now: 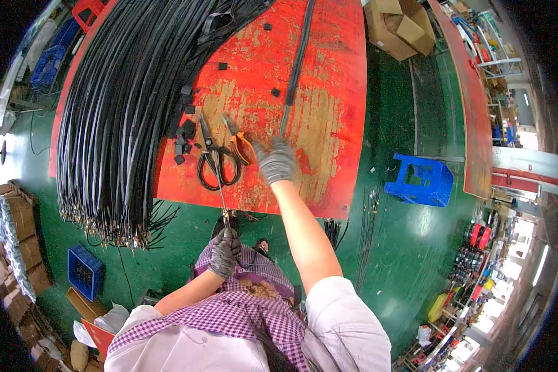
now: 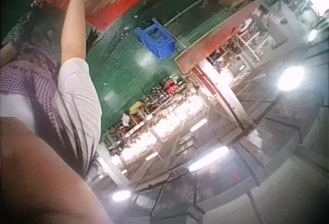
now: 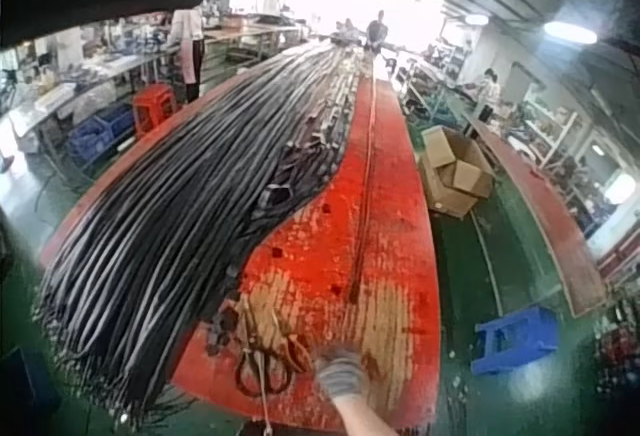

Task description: The person uses wire cutters to strip the outer insulation from black cables and cut them to length on a red workbench. They handle the cables by hand, stripping the ends and placing the finished pieces into a pile on the floor.

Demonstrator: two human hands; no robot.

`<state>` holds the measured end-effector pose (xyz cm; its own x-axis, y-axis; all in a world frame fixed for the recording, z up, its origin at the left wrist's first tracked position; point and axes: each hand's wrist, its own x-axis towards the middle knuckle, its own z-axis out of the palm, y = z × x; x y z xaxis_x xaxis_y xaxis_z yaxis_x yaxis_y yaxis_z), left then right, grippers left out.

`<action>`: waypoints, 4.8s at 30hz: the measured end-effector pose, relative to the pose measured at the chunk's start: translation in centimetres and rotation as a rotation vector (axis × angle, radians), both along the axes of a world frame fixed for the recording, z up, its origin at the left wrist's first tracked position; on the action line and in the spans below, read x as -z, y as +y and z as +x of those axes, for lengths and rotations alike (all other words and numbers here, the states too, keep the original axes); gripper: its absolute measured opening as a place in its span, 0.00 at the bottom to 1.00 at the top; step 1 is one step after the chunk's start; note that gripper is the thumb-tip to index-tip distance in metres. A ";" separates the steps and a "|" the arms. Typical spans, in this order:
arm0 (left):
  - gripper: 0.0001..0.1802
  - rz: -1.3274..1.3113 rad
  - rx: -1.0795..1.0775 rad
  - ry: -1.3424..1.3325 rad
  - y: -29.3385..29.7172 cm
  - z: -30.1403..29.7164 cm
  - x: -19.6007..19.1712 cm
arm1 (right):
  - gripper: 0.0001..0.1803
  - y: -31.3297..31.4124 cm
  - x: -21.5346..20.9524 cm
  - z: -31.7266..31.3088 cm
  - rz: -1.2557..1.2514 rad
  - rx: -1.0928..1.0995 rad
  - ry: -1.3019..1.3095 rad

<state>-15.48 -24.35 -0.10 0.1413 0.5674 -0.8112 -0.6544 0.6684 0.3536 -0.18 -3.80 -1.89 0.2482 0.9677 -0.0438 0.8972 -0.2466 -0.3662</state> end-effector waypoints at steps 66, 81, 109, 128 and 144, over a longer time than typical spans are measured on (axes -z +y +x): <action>0.12 0.146 0.369 -0.387 4.9 14.0 1.6 | 0.18 -21.6 -8.9 11.0 -0.377 -0.665 1.270; 0.12 -0.080 0.384 0.027 2.9 12.3 -0.4 | 0.14 -16.7 -4.4 9.5 -0.274 -0.413 -0.118; 0.10 -0.091 0.429 -0.007 1.1 0.7 -2.3 | 0.20 -11.5 -5.6 9.1 -0.487 0.107 1.653; 0.09 -0.045 0.613 -0.341 0.2 -1.6 -2.6 | 0.23 -7.6 -0.5 8.7 -0.645 -0.174 1.886; 0.11 -0.027 0.815 -0.336 3.2 -2.8 -1.3 | 0.19 -8.9 -2.8 8.0 -0.535 -0.255 1.457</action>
<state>-18.26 -21.11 1.17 0.7271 0.1673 -0.6658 -0.0372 0.9780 0.2052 7.82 -12.69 0.91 -0.4722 0.7703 -0.4286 -0.0989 -0.5294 -0.8426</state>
